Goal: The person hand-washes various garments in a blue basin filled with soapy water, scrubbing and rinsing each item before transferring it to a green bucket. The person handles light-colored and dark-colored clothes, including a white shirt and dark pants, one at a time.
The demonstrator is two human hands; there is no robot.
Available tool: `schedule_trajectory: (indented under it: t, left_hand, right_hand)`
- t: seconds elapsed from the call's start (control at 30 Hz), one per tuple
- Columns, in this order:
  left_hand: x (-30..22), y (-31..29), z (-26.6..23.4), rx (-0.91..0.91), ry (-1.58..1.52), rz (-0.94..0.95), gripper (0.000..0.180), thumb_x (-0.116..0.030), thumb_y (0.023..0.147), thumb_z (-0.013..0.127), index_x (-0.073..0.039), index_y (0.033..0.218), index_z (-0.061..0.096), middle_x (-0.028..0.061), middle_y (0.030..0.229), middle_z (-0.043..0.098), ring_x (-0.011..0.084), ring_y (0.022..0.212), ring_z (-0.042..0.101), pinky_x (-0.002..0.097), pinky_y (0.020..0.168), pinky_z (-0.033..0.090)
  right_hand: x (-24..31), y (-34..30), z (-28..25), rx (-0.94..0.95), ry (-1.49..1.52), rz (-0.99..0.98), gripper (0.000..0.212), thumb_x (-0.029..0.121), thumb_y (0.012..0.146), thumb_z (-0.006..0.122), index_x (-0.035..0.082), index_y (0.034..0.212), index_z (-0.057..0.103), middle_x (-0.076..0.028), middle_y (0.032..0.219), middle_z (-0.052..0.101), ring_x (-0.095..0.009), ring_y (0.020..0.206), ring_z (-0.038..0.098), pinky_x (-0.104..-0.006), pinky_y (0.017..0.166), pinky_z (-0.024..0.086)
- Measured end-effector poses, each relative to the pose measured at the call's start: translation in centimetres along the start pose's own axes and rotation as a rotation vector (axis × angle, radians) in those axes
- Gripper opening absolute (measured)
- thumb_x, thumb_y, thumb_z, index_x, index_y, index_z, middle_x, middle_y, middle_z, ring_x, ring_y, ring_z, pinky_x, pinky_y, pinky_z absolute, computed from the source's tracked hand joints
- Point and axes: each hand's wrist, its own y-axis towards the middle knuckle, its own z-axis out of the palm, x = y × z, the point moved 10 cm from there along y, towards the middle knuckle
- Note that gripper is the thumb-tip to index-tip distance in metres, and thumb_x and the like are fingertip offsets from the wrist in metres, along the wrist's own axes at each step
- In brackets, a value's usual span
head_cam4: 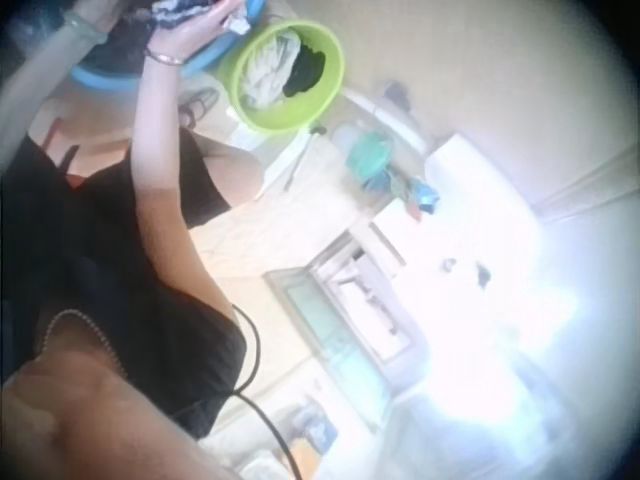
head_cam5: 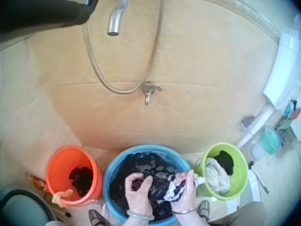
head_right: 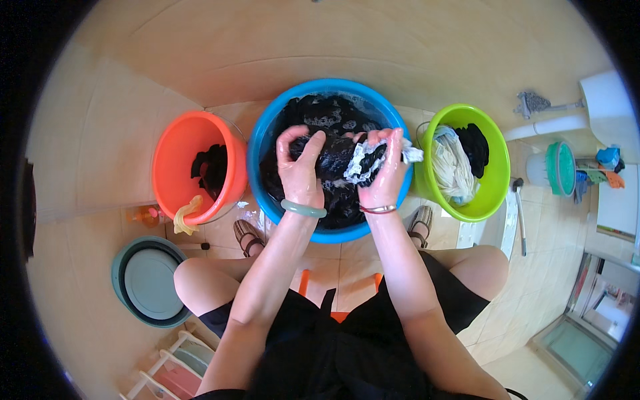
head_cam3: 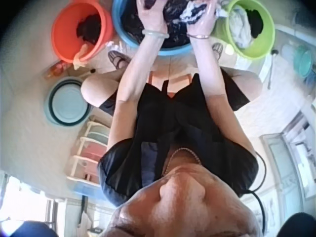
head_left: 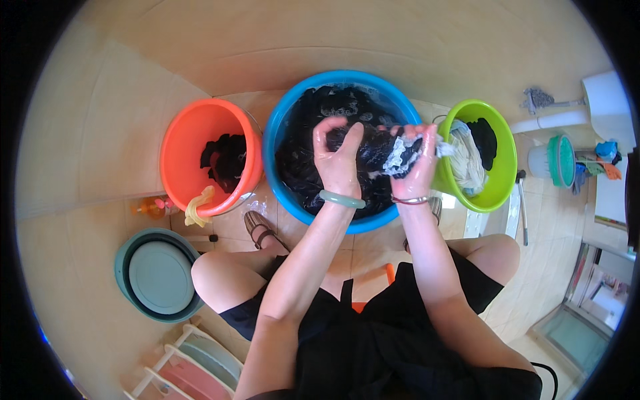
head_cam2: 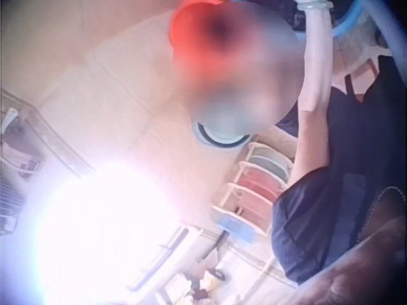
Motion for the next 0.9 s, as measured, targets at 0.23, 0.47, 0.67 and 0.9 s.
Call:
schedule_trajectory:
  t: [0.23, 0.47, 0.67, 0.9]
  left_hand:
    - [-7.1, -4.3, 6.7, 0.354, 0.652, 0.802, 0.039, 0.008, 0.071, 0.068, -0.006, 0.106, 0.060, 0.0093, 0.109, 0.059, 0.0230, 0.102, 0.058, 0.0341, 0.092, 0.046]
    - [-7.5, -9.9, 10.8, 0.921, 0.844, 1.172, 0.035, -0.005, 0.044, 0.068, -0.016, 0.077, 0.068, 0.0075, 0.103, 0.064, 0.0317, 0.099, 0.059, 0.0391, 0.082, 0.049]
    - [-7.1, -15.6, 10.6, 1.238, 0.859, 1.394, 0.019, -0.020, 0.055, 0.065, -0.021, 0.071, 0.054, -0.0053, 0.098, 0.059, 0.0261, 0.098, 0.060, 0.0411, 0.086, 0.047]
    - [-3.1, -18.2, 6.5, 1.578, 0.987, 1.566, 0.020, -0.024, 0.065, 0.061, -0.012, 0.081, 0.060, 0.0014, 0.095, 0.053, 0.0254, 0.098, 0.056, 0.0436, 0.088, 0.047]
  right_hand:
    - [-6.6, -0.6, -3.5, -0.171, 0.210, 0.559, 0.028, 0.041, 0.097, 0.053, 0.018, 0.083, 0.058, 0.004, 0.080, 0.063, -0.017, 0.087, 0.062, -0.0332, 0.080, 0.051]
    - [-9.2, -2.7, -0.7, 0.117, 0.264, 0.977, 0.029, 0.038, 0.100, 0.046, 0.013, 0.096, 0.060, -0.002, 0.093, 0.063, -0.014, 0.090, 0.061, -0.0284, 0.084, 0.050]
    - [-8.0, -4.5, 3.8, 0.215, 0.220, 1.294, 0.036, 0.031, 0.099, 0.051, 0.013, 0.068, 0.047, 0.003, 0.056, 0.043, -0.010, 0.059, 0.044, -0.0259, 0.062, 0.041]
    - [-8.6, -4.2, 4.6, 0.519, -0.470, 1.243, 0.044, 0.036, 0.096, 0.057, 0.009, 0.061, 0.049, -0.003, 0.052, 0.048, -0.014, 0.048, 0.048, -0.0290, 0.053, 0.044]
